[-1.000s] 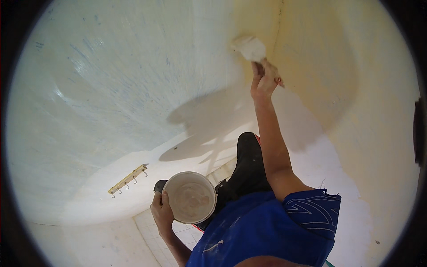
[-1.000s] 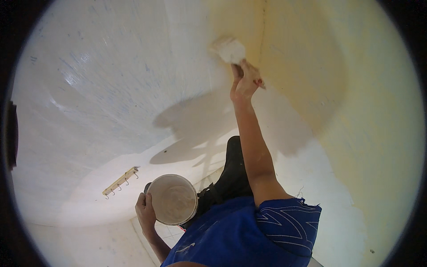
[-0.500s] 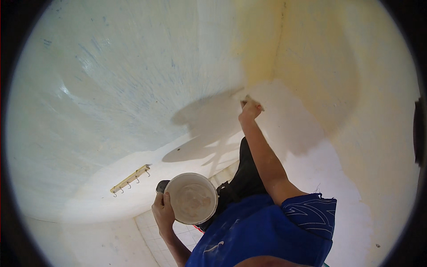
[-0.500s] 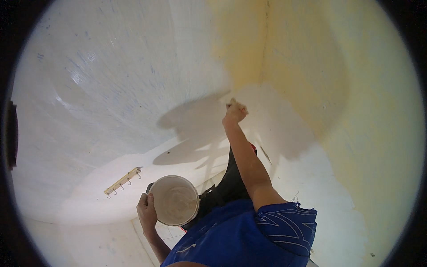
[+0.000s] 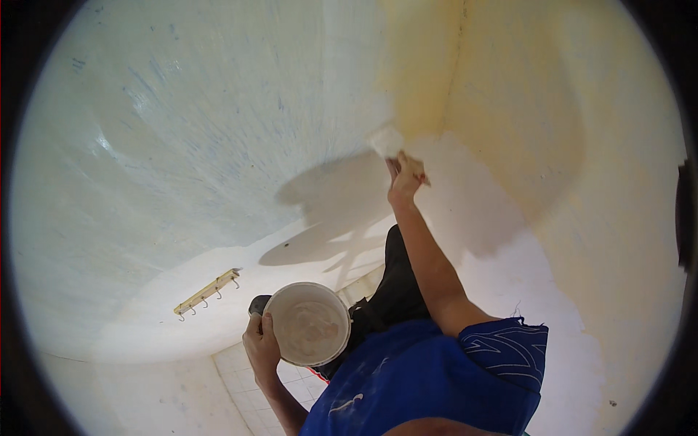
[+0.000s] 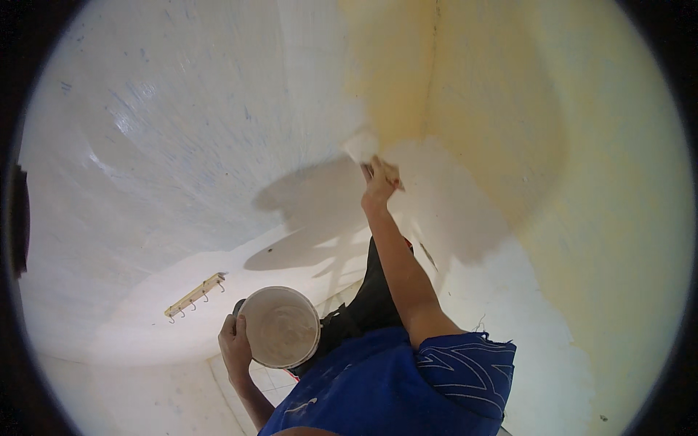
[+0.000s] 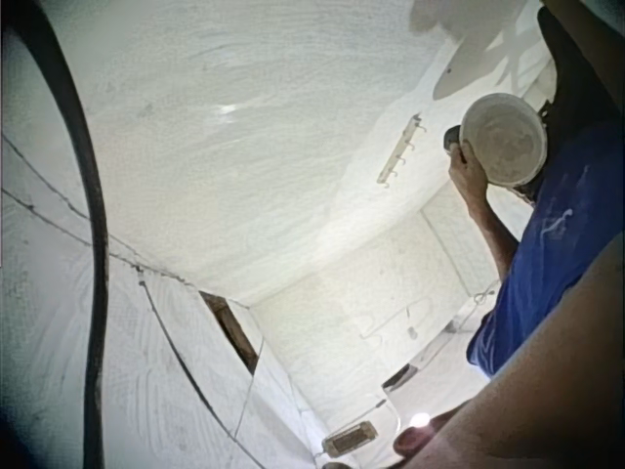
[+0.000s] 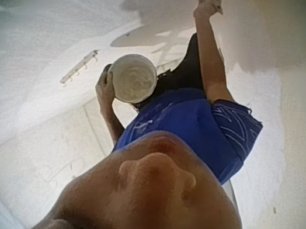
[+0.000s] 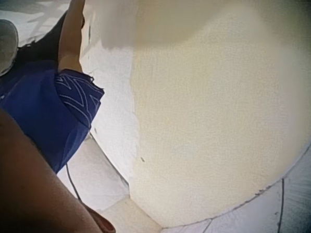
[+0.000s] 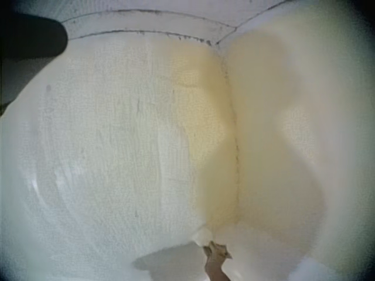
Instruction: Painting the ceiling of a room using a paintbrush and a bucket of paint.
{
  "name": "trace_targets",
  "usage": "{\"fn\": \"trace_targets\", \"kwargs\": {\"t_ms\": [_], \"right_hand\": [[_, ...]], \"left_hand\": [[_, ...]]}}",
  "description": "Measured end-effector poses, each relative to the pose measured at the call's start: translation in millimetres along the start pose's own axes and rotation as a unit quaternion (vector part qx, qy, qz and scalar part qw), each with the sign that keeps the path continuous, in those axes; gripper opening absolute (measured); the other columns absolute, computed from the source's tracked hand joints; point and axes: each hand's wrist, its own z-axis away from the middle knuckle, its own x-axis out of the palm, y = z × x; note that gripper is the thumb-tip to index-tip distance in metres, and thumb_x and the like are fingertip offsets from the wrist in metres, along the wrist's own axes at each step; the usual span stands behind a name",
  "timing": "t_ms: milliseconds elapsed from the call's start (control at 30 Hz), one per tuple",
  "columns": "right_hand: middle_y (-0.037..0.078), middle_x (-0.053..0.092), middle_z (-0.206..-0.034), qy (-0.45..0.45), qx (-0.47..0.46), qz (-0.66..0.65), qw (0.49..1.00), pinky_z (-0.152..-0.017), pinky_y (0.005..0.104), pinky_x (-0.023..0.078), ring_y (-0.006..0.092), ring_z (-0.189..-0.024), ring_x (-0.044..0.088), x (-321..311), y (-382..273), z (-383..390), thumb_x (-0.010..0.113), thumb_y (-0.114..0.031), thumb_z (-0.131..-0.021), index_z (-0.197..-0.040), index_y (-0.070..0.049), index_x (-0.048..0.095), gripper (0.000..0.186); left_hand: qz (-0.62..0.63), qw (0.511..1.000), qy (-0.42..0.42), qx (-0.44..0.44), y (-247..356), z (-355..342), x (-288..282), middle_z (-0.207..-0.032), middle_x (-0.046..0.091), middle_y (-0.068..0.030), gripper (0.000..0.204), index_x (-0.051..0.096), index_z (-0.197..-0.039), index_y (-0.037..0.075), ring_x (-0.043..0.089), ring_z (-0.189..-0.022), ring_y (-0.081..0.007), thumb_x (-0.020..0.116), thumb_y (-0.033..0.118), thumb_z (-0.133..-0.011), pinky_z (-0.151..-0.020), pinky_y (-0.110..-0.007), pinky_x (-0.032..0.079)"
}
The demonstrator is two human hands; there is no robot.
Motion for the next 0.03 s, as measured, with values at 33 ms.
{"fn": "trace_targets", "kwargs": {"t_ms": [33], "right_hand": [[0.008,0.061,-0.142,-0.061,-0.015,-0.012,0.998,-0.104,0.0505,0.055,0.0304,-0.128,0.061,-52.9,-3.6,-19.1,0.069,-0.005,-0.096,-0.146,-0.005,0.052,0.054]], "left_hand": [[0.004,0.999,-0.020,0.027,3.4,-11.3,10.0,-0.060,0.041,-0.0124,0.039,0.049,-0.078,-0.003,0.035,-0.060,-0.0137,0.059,0.023,-0.106,-0.053,-0.038,0.032]]}}
